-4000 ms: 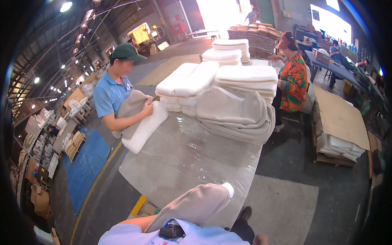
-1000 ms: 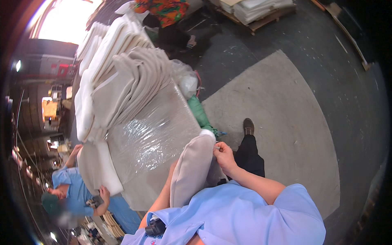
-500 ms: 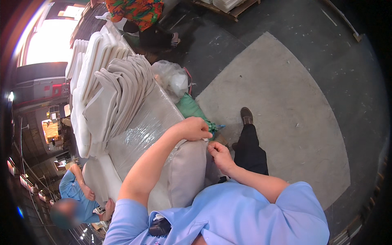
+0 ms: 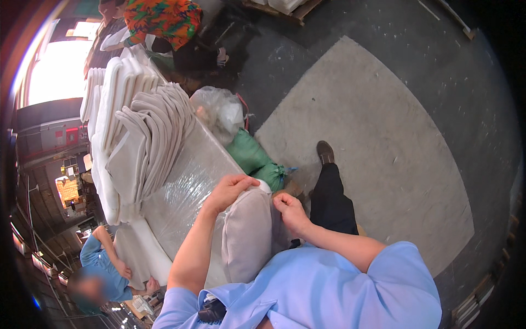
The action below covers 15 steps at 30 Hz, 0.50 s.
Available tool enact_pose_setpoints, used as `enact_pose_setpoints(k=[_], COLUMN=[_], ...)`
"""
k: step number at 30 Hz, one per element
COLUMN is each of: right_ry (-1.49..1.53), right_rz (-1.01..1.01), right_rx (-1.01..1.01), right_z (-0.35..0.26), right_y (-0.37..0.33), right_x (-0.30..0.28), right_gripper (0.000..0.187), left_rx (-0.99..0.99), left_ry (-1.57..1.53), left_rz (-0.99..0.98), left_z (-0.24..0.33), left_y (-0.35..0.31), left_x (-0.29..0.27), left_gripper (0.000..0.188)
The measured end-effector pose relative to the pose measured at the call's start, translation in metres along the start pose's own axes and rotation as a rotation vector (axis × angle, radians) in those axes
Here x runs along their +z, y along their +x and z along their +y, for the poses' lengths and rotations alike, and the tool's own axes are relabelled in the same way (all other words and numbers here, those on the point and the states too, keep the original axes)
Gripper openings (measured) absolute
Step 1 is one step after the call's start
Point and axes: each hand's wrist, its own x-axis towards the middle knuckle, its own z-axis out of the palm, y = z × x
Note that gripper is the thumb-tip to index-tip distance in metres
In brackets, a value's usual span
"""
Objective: The person wraps rectangular foam cushions in fabric covers at a work table. They pull the fabric over the foam, smooth the edges, and stack the finished items. Another worker across the table performs similar wrapping tasks.
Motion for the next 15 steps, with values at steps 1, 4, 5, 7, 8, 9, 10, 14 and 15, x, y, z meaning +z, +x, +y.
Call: enact_pose_setpoints(k=[1, 4, 5, 7, 8, 9, 10, 14, 15], right_ry=[0.006, -0.035, -0.071, -0.098, -0.096, -0.101, 0.006, 0.106, 0.132], right_rz=[0.001, 0.003, 0.012, 0.005, -0.007, 0.012, -0.04, -0.18, -0.213], right_rx=[-0.002, -0.008, -0.019, 0.007, 0.058, 0.023, 0.001, 0.046, 0.092], right_z=[0.0, 0.003, 0.006, 0.006, 0.007, 0.007, 0.011, -0.017, -0.023], right_y=[0.001, 0.003, 0.002, 0.006, 0.002, 0.001, -0.001, 0.002, 0.012], right_x=[0.0, 0.003, 0.004, 0.01, 0.01, 0.008, 0.002, 0.019, 0.024], right_gripper=[0.017, 0.017, 0.016, 0.014, 0.013, 0.011, 0.013, 0.019, 0.025], left_rx=[0.006, 0.022, 0.02, 0.055, 0.08, 0.108, -0.005, -0.492, -0.515], left_ry=[0.037, 0.227, 0.357, 0.511, 0.708, 0.874, 0.962, 1.06, 1.027], left_rz=[-0.008, -0.066, -0.119, -0.174, -0.3, -0.394, -0.416, -0.7, -0.674], left_z=[-0.003, 0.005, 0.018, 0.025, 0.031, 0.052, 0.056, 0.077, 0.067], left_y=[0.003, 0.013, 0.022, 0.035, 0.046, 0.055, 0.061, 0.084, 0.082], left_x=[-0.001, -0.01, -0.01, -0.006, 0.0, 0.013, 0.025, 0.041, 0.02], left_gripper=[0.037, 0.038, 0.039, 0.046, 0.048, 0.041, 0.04, 0.052, 0.052])
